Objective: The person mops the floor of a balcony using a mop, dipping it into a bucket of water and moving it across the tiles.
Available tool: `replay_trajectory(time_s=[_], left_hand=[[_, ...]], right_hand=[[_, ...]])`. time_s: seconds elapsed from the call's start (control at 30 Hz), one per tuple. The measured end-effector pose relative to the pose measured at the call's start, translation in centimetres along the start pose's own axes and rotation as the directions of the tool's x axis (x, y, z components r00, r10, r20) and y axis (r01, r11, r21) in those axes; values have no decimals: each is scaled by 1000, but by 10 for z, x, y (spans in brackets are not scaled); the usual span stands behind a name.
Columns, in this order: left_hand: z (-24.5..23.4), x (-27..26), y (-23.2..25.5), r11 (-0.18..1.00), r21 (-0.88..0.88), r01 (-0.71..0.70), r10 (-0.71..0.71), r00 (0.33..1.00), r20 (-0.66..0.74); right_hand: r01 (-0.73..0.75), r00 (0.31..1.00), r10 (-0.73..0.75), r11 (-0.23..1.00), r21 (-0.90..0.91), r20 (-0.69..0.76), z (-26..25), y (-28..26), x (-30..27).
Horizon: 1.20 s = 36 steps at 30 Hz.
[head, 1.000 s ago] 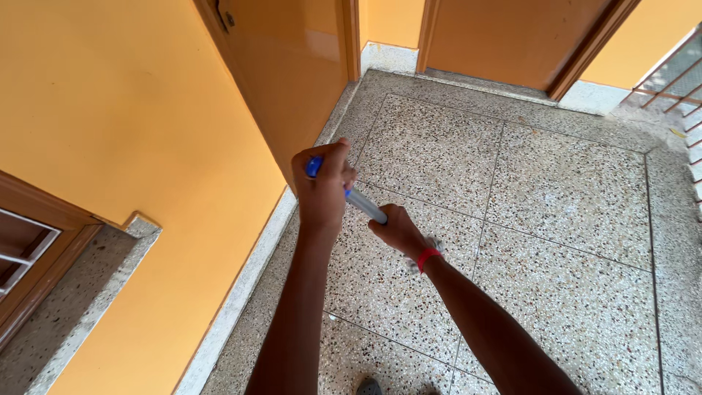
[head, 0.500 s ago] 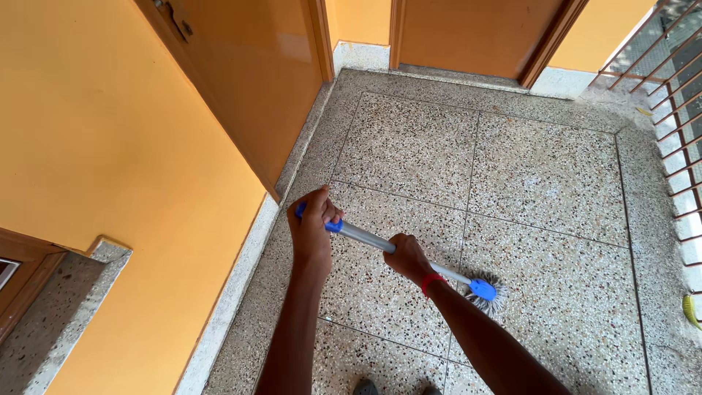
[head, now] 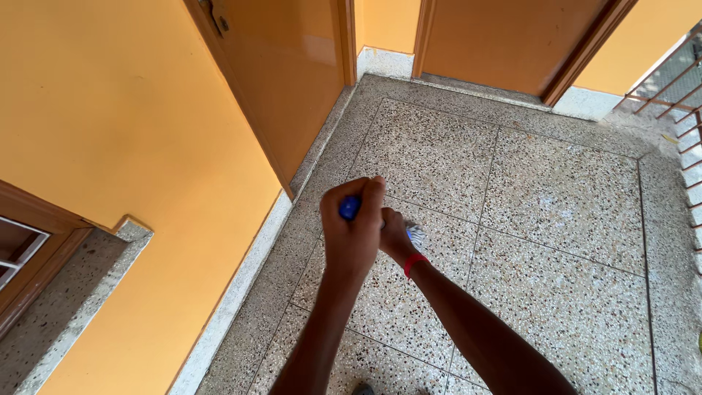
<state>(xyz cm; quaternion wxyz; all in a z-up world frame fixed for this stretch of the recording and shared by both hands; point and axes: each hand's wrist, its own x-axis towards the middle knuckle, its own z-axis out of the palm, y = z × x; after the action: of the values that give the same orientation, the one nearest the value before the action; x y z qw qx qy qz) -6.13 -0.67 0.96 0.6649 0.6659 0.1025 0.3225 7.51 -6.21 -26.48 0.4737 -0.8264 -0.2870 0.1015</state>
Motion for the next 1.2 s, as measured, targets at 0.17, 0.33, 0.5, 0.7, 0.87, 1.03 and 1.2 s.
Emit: replay_trajectory(time_s=[0.17,0.33,0.5,0.7,0.87,1.03,1.2], left_hand=[[24,-11,3,992,111,-62,43,985,167],[24,-6,-17,937,206,-282,201,918,342],[21,13,-14,897,302,-323,247,932,264],[17,35,21,953,155,-259,233,957,172],[17,54,34,983,85,-164,159,985,70],[13,60,16,988,-150,-31,37,999,32],[4,54,-28,934,-354,45,-37,999,27]], right_hand=[[33,982,-112,897,440,155,14,7,8],[11,953,-174,838,545,249,25,-6,20],[10,928,-220,822,570,300,32,-9,21],[45,906,-229,888,458,355,10,-29,17],[35,925,-91,987,155,370,-27,-65,7],[-109,931,131,991,-84,340,-59,-62,-12],[-236,937,264,961,-141,227,-68,-31,-31]])
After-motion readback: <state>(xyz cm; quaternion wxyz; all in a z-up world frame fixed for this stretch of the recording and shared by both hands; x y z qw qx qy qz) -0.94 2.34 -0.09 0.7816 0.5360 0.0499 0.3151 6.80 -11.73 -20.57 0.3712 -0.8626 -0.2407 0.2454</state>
